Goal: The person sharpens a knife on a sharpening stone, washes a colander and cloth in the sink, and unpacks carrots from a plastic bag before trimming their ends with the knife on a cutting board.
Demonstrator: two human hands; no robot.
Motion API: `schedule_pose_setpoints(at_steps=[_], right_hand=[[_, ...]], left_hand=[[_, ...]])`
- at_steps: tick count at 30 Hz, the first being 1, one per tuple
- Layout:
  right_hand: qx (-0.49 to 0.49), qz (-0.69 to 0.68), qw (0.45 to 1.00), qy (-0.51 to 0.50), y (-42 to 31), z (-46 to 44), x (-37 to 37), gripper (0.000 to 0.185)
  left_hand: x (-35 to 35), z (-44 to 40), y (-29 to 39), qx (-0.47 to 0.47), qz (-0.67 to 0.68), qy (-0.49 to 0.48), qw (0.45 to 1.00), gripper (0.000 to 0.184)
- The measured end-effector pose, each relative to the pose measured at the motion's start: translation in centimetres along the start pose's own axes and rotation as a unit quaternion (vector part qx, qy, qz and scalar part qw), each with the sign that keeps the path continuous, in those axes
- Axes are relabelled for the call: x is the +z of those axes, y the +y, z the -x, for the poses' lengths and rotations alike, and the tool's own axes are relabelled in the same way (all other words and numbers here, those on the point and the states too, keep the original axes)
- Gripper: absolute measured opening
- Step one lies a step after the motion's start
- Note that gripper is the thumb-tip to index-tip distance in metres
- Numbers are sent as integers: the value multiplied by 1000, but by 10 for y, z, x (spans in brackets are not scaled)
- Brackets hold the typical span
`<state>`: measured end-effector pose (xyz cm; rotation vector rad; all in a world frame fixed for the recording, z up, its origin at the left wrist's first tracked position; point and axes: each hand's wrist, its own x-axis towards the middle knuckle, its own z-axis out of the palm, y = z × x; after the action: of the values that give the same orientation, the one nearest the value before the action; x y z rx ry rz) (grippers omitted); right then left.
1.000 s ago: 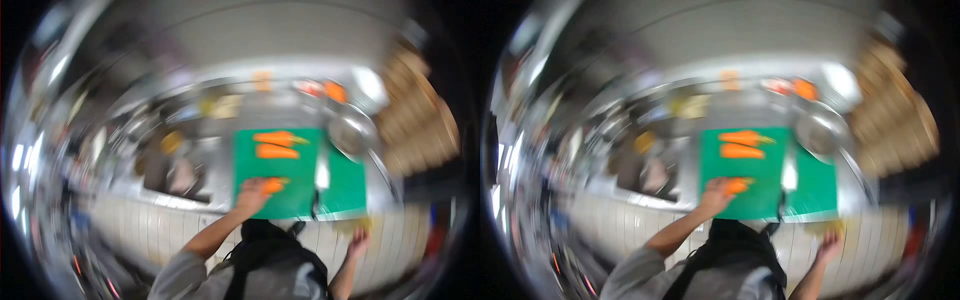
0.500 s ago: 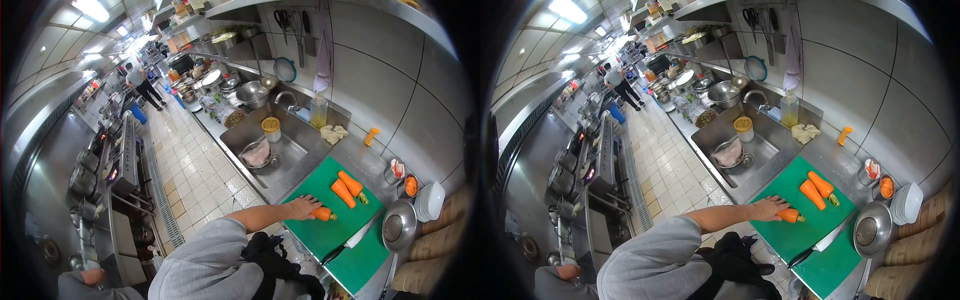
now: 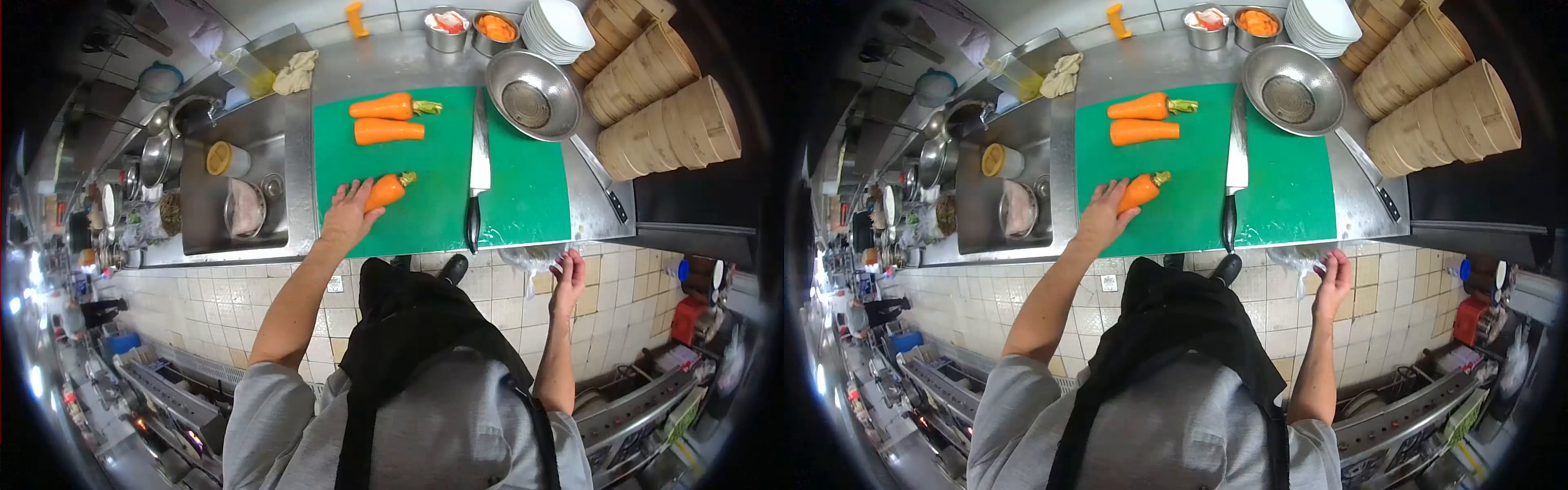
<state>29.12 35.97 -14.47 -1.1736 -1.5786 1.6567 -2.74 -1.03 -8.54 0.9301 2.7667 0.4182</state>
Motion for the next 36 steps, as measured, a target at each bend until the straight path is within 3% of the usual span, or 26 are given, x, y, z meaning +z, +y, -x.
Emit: schedule_pose_setpoints(at_steps=[5, 9, 13, 15, 17, 27, 29, 31, 33, 36], right_hand=[[-152, 153, 966, -145, -37, 22, 72, 33], [-182, 276, 920, -212, -77, 33, 144, 43], [-205, 311, 896, -243, -82, 29, 195, 50], [-286, 420, 829, -235, -78, 28, 211, 58], [-277, 444, 821, -230, -75, 27, 214, 61], [-142, 383, 894, -186, -70, 68, 158, 63], [28, 296, 937, -184, -65, 79, 144, 59], [145, 157, 961, -173, -64, 91, 142, 38], [177, 142, 951, -211, -64, 96, 136, 35], [183, 118, 948, -231, -70, 107, 135, 36]], left_hand=[[-19, -1, 9, 16, 24, 18, 999, 78], [-23, -3, 15, 31, 101, 48, 993, 78], [-22, -11, 17, 21, 123, 31, 992, 75], [-22, -14, 17, 9, 121, 4, 993, 70], [-12, -17, 11, 16, 136, 3, 991, 68], [-8, -48, 34, 152, 211, 3, 966, 57], [-14, -49, 39, 150, 213, 12, 965, 55], [-10, -56, 41, 153, 211, 20, 965, 53], [-1, -66, 42, 196, 257, 13, 946, 50], [-2, -81, 61, 207, 208, -22, 956, 48]])
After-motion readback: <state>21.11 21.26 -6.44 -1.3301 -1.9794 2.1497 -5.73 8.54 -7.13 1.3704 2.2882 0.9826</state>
